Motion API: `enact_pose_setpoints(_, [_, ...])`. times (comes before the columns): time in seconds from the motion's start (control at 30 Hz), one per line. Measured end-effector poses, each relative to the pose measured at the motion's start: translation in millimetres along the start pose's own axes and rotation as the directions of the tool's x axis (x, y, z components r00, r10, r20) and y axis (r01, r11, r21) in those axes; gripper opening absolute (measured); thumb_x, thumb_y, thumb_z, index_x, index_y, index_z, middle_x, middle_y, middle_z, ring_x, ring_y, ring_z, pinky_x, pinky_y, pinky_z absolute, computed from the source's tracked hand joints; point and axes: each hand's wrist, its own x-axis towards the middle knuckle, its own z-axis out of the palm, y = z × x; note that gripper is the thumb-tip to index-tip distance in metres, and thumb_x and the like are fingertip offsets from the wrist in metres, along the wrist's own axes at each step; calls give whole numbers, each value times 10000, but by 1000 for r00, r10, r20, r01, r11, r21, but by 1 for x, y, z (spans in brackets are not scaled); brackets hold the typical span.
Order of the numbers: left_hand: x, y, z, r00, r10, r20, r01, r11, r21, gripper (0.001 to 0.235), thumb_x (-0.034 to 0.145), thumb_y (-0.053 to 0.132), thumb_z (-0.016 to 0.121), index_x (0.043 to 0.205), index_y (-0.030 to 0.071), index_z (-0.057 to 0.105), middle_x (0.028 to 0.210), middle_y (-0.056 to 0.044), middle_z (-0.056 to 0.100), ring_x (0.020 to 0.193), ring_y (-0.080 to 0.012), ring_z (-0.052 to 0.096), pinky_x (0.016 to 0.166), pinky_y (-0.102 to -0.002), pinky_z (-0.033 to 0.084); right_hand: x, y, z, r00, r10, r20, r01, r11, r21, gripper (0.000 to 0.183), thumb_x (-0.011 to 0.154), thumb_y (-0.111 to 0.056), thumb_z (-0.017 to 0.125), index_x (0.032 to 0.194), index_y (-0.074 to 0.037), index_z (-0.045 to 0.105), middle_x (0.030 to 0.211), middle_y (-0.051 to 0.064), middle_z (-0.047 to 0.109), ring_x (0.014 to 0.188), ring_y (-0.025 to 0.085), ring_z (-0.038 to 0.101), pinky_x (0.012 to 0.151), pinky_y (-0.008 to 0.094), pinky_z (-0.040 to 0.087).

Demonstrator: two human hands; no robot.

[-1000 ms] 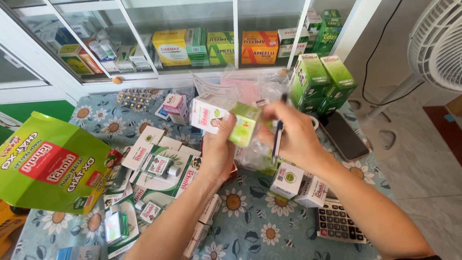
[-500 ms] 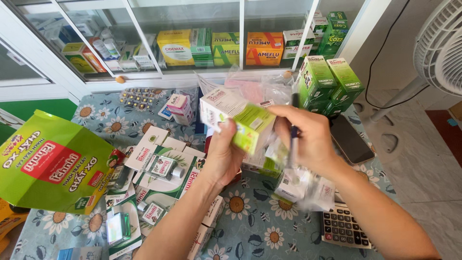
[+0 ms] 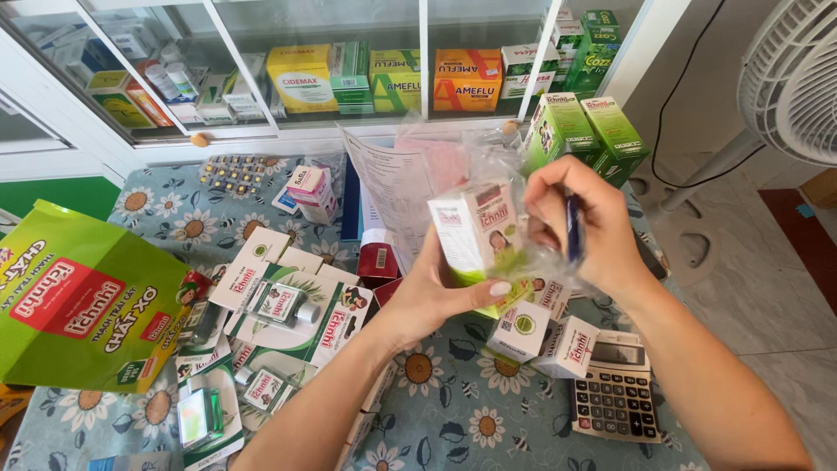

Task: The person writes on small white boxes with a pen, then uses scissors to cut open plastic-wrapped packages containing more boxes. They continue writing on the boxes and arranging them on a table covered with a floral cloth, alongside a calculator and other items.

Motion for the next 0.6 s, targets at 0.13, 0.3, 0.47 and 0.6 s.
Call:
enact_pose_setpoints(0.13, [2, -5, -9, 993, -103, -56, 112, 978, 176, 805, 669, 178, 644, 1336, 66, 207, 1237, -125, 452, 1158, -231, 424, 982, -344, 308, 3, -5, -33, 890, -455, 13, 277, 519, -808, 123, 854, 32, 541, 934, -42, 597, 605, 40, 522, 510, 97, 491, 467, 234, 352])
enact_pose_setpoints(0.3, [6, -10, -12, 990, -99, -103, 112, 986, 127, 718, 707, 204, 603, 1318, 64, 253, 1235, -102, 451, 1156, -200, 410, 973, -314, 286, -6, 2, -106, 877, -457, -144, -1, 298, -954, 115, 872, 89, 542, 918, -13, 569, 685, 99, 540, 582, 183, 522, 511, 294, 382])
enact_pose_setpoints(0.47, [6, -11, -11, 981, -69, -182, 70, 998, 0, 589, 756, 204, 559, 1274, 61, 318, 1183, -95, 481, 1106, -170, 423, 944, -314, 295, -33, 15, -142, 900, -241, -363, -253, 391, -885, 210, 849, 74, 468, 1026, -24, 524, 819, 106, 543, 716, 177, 550, 631, 284, 425])
enact_pose_setpoints(0.6, [6, -14, -13, 968, -51, -247, 30, 996, -85, 441, 801, 227, 523, 1179, 36, 401, 1072, -81, 531, 976, -135, 500, 851, -297, 401, -57, 15, -115, 933, -77, -352, -271, 493, -827, 200, 940, -60, 559, 1137, -87, 577, 945, 109, 615, 772, 186, 576, 700, 293, 439])
